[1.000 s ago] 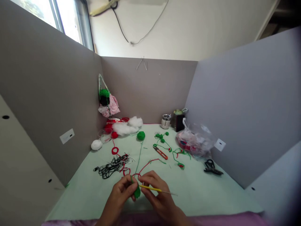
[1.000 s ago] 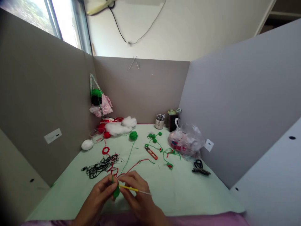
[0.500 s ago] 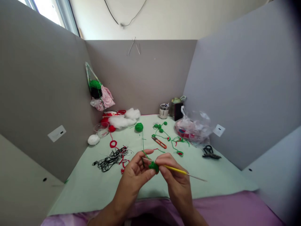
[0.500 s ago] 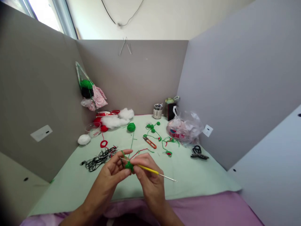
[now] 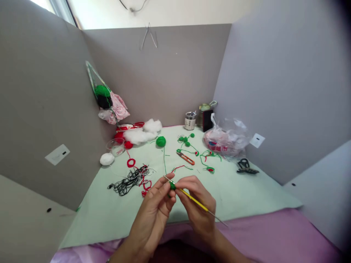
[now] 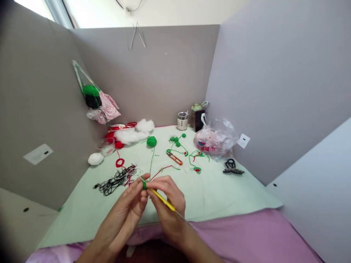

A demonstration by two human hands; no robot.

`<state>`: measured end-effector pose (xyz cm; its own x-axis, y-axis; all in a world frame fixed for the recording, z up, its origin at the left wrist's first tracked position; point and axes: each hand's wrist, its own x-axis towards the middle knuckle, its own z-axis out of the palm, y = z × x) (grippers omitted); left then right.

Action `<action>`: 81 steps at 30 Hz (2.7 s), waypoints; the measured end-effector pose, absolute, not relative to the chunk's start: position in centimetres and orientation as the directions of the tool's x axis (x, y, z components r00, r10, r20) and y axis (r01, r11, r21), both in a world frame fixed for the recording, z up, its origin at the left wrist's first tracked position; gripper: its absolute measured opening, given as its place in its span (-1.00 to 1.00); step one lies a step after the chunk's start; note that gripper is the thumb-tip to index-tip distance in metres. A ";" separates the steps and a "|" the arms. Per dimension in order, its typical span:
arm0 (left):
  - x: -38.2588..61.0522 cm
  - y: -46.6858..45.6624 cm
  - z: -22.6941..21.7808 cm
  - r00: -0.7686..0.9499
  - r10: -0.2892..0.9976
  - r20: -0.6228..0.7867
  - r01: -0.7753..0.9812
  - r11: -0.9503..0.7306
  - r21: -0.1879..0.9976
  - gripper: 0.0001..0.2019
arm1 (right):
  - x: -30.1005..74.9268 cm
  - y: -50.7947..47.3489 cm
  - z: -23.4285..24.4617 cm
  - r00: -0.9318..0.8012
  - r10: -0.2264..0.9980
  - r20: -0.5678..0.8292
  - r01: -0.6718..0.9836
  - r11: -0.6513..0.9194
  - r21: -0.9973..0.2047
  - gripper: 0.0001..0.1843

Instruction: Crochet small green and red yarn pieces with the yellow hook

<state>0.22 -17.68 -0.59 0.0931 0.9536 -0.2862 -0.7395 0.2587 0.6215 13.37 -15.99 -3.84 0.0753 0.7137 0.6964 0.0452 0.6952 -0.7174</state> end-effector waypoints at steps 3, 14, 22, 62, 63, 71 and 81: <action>-0.1 -17.4 -0.9 0.070 0.981 -0.179 -0.645 0.181 0.742 -0.53 | 13.3 -15.6 -3.6 0.062 0.780 0.622 -0.084 0.625 -0.776 -0.88; 0.4 -16.5 -2.6 -0.050 0.998 -0.022 -0.466 -0.004 0.885 -0.54 | 14.5 -15.3 -3.3 -0.029 0.808 0.588 -0.097 0.584 -0.806 -0.79; 0.9 -17.7 -1.1 0.056 0.995 -0.081 -0.545 0.099 0.832 -0.47 | 14.4 -15.8 -4.3 0.008 0.771 0.637 -0.101 0.634 -0.767 -0.78; 0.3 -16.4 -3.3 0.126 0.989 -0.076 -0.628 0.138 0.766 -0.60 | 14.9 -14.5 -5.5 -0.052 0.942 0.331 -0.413 0.281 -0.866 -0.85; 0.4 -16.3 -3.4 0.117 0.991 -0.072 -0.618 0.129 0.775 -0.58 | 14.9 -14.6 -5.5 -0.046 0.925 0.378 -0.359 0.338 -0.870 -0.83; 0.9 -16.2 -3.6 0.123 0.980 -0.156 -0.695 0.197 0.692 -0.51 | 15.4 -15.4 -7.0 -0.192 0.503 0.843 0.476 0.798 -0.368 -0.49; 0.4 -15.8 -3.7 0.249 0.953 -0.176 -0.720 0.303 0.625 -0.63 | 15.9 -15.1 -5.1 0.083 0.831 0.551 -0.168 0.556 -0.814 -0.77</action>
<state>0.44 -15.76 -3.69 0.2487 0.9525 -0.1756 -0.7196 0.3030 0.6248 15.89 -15.15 -5.10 0.0831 0.8306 0.5507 -0.1676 0.5564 -0.8139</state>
